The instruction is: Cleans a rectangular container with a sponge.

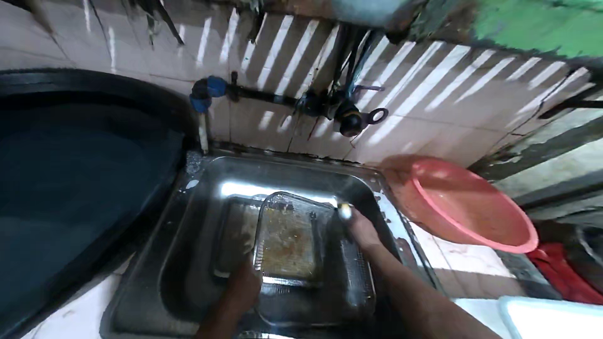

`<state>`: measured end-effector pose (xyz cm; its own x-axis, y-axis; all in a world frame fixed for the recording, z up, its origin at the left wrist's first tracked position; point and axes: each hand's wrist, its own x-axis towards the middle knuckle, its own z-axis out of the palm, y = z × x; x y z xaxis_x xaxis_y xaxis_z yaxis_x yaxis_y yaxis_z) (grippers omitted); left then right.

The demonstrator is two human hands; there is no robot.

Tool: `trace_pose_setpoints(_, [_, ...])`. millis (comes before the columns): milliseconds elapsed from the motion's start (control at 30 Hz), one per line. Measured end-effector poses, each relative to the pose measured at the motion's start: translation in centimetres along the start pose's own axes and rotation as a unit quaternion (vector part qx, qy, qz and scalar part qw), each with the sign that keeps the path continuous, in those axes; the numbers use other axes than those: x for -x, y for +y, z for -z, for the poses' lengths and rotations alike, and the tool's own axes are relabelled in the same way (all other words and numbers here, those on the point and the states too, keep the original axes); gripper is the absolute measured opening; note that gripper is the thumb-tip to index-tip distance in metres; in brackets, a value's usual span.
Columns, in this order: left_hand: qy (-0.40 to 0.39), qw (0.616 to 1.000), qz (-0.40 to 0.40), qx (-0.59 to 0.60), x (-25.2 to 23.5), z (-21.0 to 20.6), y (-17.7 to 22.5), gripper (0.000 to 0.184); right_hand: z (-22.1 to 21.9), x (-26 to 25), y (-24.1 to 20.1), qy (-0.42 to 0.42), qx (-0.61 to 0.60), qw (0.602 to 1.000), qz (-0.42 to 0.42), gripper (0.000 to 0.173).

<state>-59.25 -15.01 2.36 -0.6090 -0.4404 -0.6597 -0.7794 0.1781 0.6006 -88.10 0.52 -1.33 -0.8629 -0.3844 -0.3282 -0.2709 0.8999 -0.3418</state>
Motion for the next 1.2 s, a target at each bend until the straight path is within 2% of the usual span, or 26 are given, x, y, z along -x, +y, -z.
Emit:
trace_pose_setpoints(100, [0.031,0.996,0.004,0.085,-1.1,-0.5,-1.3,0.051,0.4,1.1,2.5,0.003,-0.005,1.0,-0.02,0.051])
trace_pose_setpoints(167, [0.064,0.981,0.031,0.181,-2.3,-0.7,-2.6,0.051,0.3,2.3,2.5,0.049,-0.022,0.998,0.03,0.051])
trace_pose_setpoints(233, [0.072,0.969,0.058,0.228,-3.1,-0.4,-3.2,0.052,-0.2,2.1,3.5,0.055,-0.016,0.995,0.086,0.054])
trace_pose_setpoints(367, [0.107,0.953,0.083,0.271,-3.5,-0.5,-3.4,0.05,-1.8,2.8,4.9,-0.043,0.104,0.99,0.081,0.057])
trace_pose_setpoints(467, [0.127,0.941,0.085,0.303,-3.5,-0.4,-3.7,0.046,-2.1,5.2,4.6,-0.062,0.096,0.993,0.01,0.06])
trace_pose_setpoints(567, [0.133,0.933,0.08,0.323,-3.4,-0.3,-4.0,0.046,-1.6,9.0,4.7,-0.12,0.112,0.985,-0.046,0.061])
trace_pose_setpoints(700, [0.134,0.927,0.071,0.344,-4.0,-0.8,-4.1,0.043,-1.4,13.3,4.2,-0.215,0.207,0.949,-0.101,0.057])
trace_pose_setpoints(800, [0.125,0.913,0.077,0.381,-4.6,-1.3,-4.1,0.047,-0.5,14.7,2.1,-0.263,0.248,0.928,-0.088,0.059])
trace_pose_setpoints(867, [0.111,0.897,0.078,0.42,-4.7,-1.2,-3.8,0.049,0.4,16.1,-1.3,-0.249,0.216,0.944,0.0,0.055])
trace_pose_setpoints(933, [0.094,0.893,0.076,0.434,-4.5,-1.2,-3.5,0.049,0.0,17.2,-5.1,-0.225,0.112,0.961,0.116,0.051])
trace_pose_setpoints(967, [0.083,0.891,0.066,0.442,-4.5,-1.1,-3.5,0.047,-0.7,17.1,-7.1,-0.218,0.039,0.964,0.145,0.047])
trace_pose_setpoints(1033, [0.06,0.878,0.04,0.473,-4.1,-1.1,-3.6,0.047,-2.9,16.0,-11.3,-0.21,-0.077,0.966,0.129,0.043])
trace_pose_setpoints(1100, [0.08,0.86,0.009,0.504,-4.0,-1.8,-3.4,0.046,-5.9,15.3,-14.3,-0.183,-0.152,0.965,0.107,0.042])
trace_pose_setpoints(1200, [0.064,0.835,-0.017,0.547,-3.0,-1.9,-3.4,0.05,-8.6,16.4,-15.4,-0.196,-0.181,0.958,0.11,0.045])
